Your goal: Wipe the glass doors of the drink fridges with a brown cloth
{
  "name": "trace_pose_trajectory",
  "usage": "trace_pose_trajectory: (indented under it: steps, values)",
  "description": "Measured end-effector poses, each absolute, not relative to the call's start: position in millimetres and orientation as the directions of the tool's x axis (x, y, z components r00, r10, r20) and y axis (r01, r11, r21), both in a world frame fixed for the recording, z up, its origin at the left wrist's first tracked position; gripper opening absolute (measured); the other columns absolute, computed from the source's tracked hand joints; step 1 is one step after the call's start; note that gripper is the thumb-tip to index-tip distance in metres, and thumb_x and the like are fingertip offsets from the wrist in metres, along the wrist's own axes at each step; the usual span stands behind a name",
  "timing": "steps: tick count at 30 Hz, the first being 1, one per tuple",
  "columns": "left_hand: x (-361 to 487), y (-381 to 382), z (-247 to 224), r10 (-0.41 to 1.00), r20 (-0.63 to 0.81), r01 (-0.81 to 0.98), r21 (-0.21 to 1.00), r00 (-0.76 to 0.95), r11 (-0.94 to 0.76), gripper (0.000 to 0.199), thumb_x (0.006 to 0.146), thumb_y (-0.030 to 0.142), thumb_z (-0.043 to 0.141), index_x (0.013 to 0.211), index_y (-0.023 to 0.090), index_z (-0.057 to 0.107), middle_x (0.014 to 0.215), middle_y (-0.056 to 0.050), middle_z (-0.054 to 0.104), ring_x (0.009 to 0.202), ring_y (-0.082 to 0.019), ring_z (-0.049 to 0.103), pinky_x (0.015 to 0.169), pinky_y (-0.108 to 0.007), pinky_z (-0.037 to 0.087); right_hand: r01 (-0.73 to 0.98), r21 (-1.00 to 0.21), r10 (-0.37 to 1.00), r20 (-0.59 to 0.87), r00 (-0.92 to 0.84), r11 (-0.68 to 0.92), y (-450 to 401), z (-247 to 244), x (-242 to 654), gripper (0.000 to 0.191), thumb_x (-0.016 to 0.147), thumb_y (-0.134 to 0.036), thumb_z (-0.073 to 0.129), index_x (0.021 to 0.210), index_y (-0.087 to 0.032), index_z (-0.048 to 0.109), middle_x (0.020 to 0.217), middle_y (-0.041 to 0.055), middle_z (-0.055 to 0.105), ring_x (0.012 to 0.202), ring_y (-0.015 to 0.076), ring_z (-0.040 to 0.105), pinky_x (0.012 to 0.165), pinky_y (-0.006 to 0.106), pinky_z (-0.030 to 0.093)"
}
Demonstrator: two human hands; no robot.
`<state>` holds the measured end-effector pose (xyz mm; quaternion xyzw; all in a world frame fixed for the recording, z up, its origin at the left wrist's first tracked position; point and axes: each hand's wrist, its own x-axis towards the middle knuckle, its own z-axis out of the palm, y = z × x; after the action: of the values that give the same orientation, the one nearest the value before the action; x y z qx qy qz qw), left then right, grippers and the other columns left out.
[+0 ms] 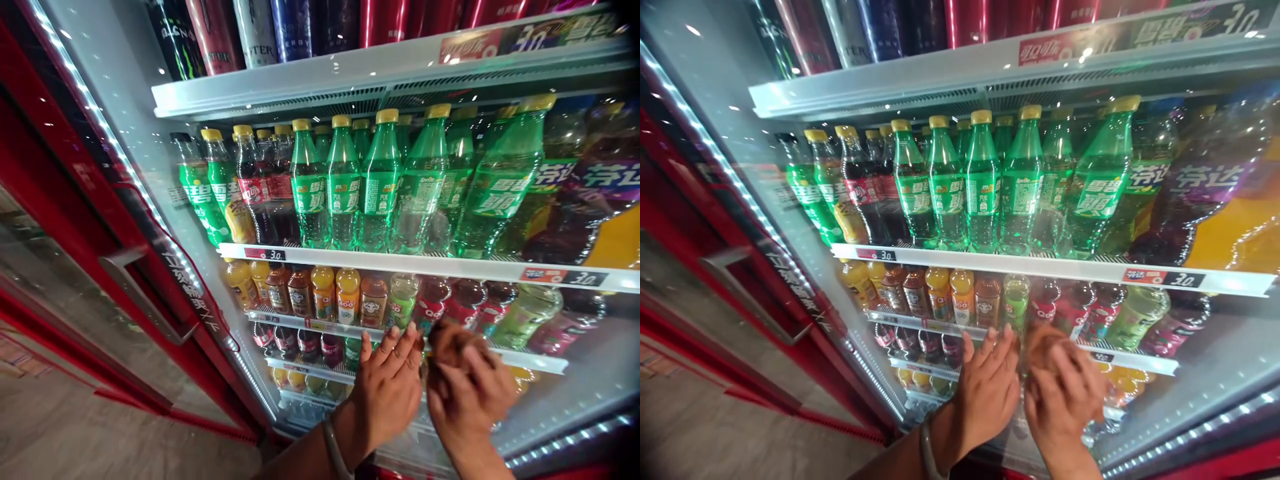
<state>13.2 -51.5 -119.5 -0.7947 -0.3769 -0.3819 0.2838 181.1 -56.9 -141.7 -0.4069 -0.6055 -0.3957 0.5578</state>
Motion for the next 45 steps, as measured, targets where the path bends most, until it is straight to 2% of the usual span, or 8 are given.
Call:
trace_pose_trajectory:
  steps: [6, 11, 17, 24, 28, 31, 40, 45]
  values:
    - [-16, -44, -120, 0.366, 0.811, 0.806, -0.202, 0.456, -0.556, 0.056, 0.098, 0.031, 0.057, 0.153, 0.022, 0.053, 0.164, 0.003, 0.049, 0.167, -0.018, 0.006, 0.138, -0.051, -0.008, 0.877, -0.01, 0.243, 0.962, -0.122, 0.48, -72, -164, 197, 0.03, 0.08, -0.011, 0.074, 0.103, -0.03, 0.071, 0.128, 0.0051, 0.07, 0.116, 0.0294, 0.068, 0.089, 0.047, 0.058]
    - [-24, -46, -122, 0.396, 0.813, 0.826, -0.173, 0.428, -0.537, 0.058, 0.097, 0.032, 0.059, 0.154, 0.022, 0.053, 0.164, 0.002, 0.049, 0.167, -0.021, 0.006, 0.137, -0.053, -0.009, 0.908, -0.245, 0.104, 0.969, 0.223, 0.341, -59, -102, 192, 0.043, 0.072, -0.016, 0.086, 0.112, -0.025, 0.073, 0.135, 0.0133, 0.067, 0.126, 0.0422, 0.065, 0.1, 0.057, 0.054]
    - [-42, -44, -129, 0.399, 0.823, 0.816, -0.128, 0.405, -0.564, 0.055, 0.098, 0.029, 0.056, 0.152, 0.02, 0.054, 0.164, -0.001, 0.048, 0.167, -0.019, 0.012, 0.137, -0.052, -0.006, 0.872, 0.024, 0.178, 0.976, -0.126, 0.489, -61, -143, 125, 0.035, 0.077, -0.006, 0.081, 0.105, -0.024, 0.069, 0.128, 0.008, 0.066, 0.127, 0.0313, 0.06, 0.103, 0.05, 0.051]
    - [-55, -41, -123, 0.365, 0.858, 0.806, -0.09, 0.361, -0.585, 0.06, 0.101, 0.029, 0.057, 0.159, 0.019, 0.043, 0.155, -0.003, 0.058, 0.163, -0.017, 0.025, 0.138, -0.048, -0.004, 0.864, -0.259, 0.273, 0.95, 0.149, 0.433, -69, -105, 145, 0.029, 0.083, -0.015, 0.076, 0.11, -0.025, 0.07, 0.142, 0.0115, 0.062, 0.129, 0.0362, 0.063, 0.104, 0.057, 0.051]
    - [-63, -39, -122, 0.378, 0.883, 0.808, -0.002, 0.277, -0.589, 0.062, 0.101, 0.023, 0.051, 0.161, 0.015, 0.039, 0.157, -0.007, 0.056, 0.162, -0.019, 0.028, 0.138, -0.044, 0.001, 0.911, -0.118, 0.093, 0.992, 0.089, 0.395, -54, -91, 116, 0.033, 0.076, -0.01, 0.081, 0.103, -0.026, 0.07, 0.137, 0.0083, 0.063, 0.133, 0.036, 0.059, 0.106, 0.056, 0.05]
    - [-73, -36, -124, 0.333, 0.896, 0.78, -0.022, 0.292, -0.625, 0.063, 0.101, 0.021, 0.049, 0.163, 0.015, 0.036, 0.157, -0.006, 0.056, 0.164, -0.017, 0.021, 0.138, -0.043, 0.0, 0.864, -0.031, 0.193, 0.978, -0.077, 0.502, -57, -121, 92, 0.035, 0.079, -0.006, 0.075, 0.107, -0.027, 0.07, 0.13, 0.0057, 0.066, 0.13, 0.0287, 0.058, 0.104, 0.049, 0.051]
    - [-88, -38, -123, 0.365, 0.881, 0.796, -0.023, 0.302, -0.605, 0.063, 0.101, 0.026, 0.052, 0.161, 0.015, 0.038, 0.155, -0.006, 0.059, 0.165, -0.017, 0.019, 0.138, -0.048, -0.003, 0.88, -0.195, 0.197, 0.973, 0.118, 0.434, -60, -84, 106, 0.028, 0.081, -0.011, 0.078, 0.103, -0.024, 0.069, 0.141, 0.0109, 0.062, 0.13, 0.0329, 0.062, 0.106, 0.055, 0.049]
    - [-95, -37, -130, 0.387, 0.886, 0.807, 0.026, 0.254, -0.59, 0.058, 0.101, 0.027, 0.051, 0.158, 0.015, 0.045, 0.156, -0.009, 0.058, 0.162, -0.021, 0.029, 0.138, -0.05, -0.001, 0.85, 0.027, 0.146, 0.982, -0.121, 0.525, -50, -116, 63, 0.035, 0.078, -0.008, 0.079, 0.105, -0.029, 0.07, 0.134, 0.0035, 0.065, 0.13, 0.0276, 0.058, 0.105, 0.05, 0.052]
